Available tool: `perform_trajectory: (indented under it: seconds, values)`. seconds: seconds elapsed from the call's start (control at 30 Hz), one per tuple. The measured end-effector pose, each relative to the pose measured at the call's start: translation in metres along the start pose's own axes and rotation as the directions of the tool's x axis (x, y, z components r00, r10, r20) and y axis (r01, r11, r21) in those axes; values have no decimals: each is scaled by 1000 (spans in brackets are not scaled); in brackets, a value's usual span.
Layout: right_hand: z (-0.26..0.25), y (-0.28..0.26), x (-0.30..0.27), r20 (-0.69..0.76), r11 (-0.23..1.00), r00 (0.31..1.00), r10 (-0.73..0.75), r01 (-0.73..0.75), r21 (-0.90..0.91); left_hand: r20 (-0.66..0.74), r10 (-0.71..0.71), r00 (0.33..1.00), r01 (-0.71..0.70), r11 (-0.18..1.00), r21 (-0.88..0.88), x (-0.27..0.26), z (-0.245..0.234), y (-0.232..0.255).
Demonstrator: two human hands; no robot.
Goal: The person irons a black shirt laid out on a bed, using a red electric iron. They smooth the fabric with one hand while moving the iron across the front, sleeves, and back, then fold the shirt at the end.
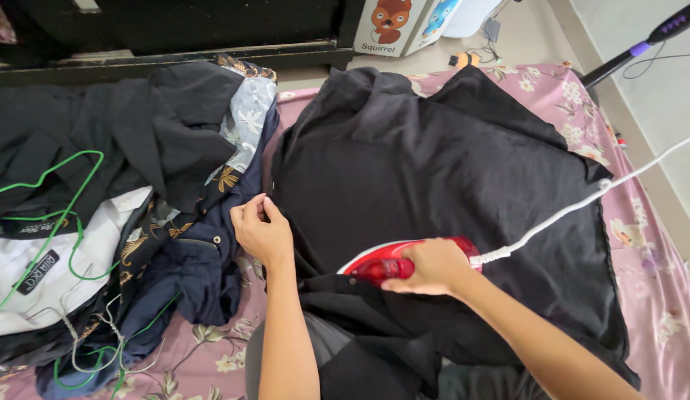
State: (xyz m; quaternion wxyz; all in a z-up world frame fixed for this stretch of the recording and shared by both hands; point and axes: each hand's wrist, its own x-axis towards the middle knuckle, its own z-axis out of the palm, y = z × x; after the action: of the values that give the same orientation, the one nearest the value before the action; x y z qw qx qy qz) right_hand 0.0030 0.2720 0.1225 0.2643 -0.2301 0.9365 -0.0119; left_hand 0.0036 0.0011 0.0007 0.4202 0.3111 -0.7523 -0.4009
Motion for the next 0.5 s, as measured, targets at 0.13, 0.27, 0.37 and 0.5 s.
perform_trajectory:
  seconds: [0.13,0.27,0.37,0.5]
  values:
    - [14,2,-7,-197,1000,980,4,-8,-15,15,-26,1000,26,1000,4,0,-1,2]
    - [6,-5,17,-260,997,963,73,-67,31,2,-18,1000,18,1000,-11,1,0,3]
    - [-12,-12,51,-290,988,947,141,-154,-24,-7,-39,999,39,999,-12,2,1,3]
    - [-45,-16,112,-363,978,913,186,-208,-22,7,-75,997,75,997,-32,3,2,2]
